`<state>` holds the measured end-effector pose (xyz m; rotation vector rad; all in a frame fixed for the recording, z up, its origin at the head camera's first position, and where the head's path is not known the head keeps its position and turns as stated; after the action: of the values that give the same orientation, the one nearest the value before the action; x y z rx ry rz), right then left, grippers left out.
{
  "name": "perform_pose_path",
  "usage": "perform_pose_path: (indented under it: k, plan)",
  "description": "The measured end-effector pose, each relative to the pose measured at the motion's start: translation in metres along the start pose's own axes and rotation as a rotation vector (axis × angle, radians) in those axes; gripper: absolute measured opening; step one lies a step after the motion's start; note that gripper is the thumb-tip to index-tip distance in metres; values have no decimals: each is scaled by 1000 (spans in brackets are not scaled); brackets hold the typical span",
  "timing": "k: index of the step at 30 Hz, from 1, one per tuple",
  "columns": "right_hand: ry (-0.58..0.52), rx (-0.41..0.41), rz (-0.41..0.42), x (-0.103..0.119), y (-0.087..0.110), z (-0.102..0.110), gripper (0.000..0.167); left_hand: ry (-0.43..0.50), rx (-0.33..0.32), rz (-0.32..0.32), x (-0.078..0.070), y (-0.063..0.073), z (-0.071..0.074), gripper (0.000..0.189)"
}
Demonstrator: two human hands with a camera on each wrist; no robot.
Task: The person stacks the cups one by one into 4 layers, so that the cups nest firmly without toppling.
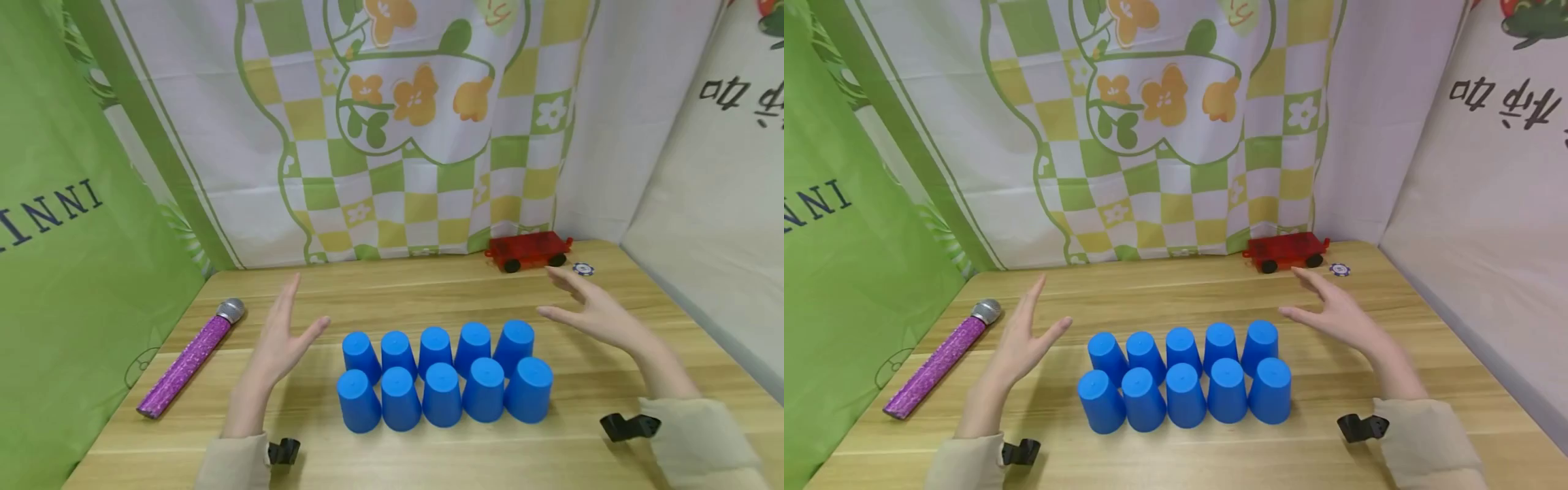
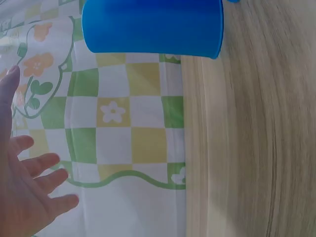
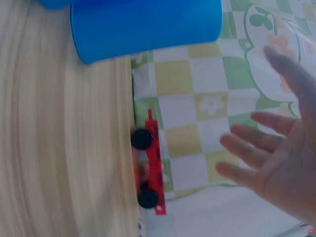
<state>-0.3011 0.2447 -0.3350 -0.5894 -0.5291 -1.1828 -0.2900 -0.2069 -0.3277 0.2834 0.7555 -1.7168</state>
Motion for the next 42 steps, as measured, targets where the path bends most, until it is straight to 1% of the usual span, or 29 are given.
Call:
perform_pose_path:
  k: [3, 5, 7, 9, 12, 19, 26, 29, 36, 42]
  plan:
    - [-80, 55, 39, 5, 0, -12, 71, 101, 35, 6, -1, 0, -6, 82]
    - [-108, 86, 67, 9, 0, -18, 66, 147, 40, -11, -3, -2, -10, 79]
    - [-124, 116, 94, 13, 0, -23, 62, 199, 45, -35, -5, -4, -13, 76]
    - [-138, 147, 115, 16, 0, -28, 59, 248, 56, -46, -6, -4, -17, 71]
    - [-149, 193, 121, 18, 0, -35, 56, 311, 86, -52, -7, -4, -24, 65]
    - [-173, 270, 107, 10, -1, -49, 52, 358, 154, -37, -2, -2, -43, 54]
    - [-184, 318, 87, 4, 0, -57, 58, 392, 259, -18, 0, 0, -61, 54]
    - [-173, 323, 84, 4, 0, -57, 57, 394, 290, -10, 1, 0, -65, 55]
    - [-164, 333, 107, 4, -1, -61, 53, 374, 356, -24, 1, 3, -73, 50]
    - [-163, 334, 122, 3, -1, -62, 51, 414, 390, -21, 1, 5, -78, 55]
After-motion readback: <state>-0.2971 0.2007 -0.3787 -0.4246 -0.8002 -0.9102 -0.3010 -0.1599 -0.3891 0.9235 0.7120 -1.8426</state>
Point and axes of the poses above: each hand's wrist, its own y-axis away from the middle knuckle, its own z-axis out of the back of the hand, x = y × z, the point moved 9 cm from there along -y, towards the middle knuckle
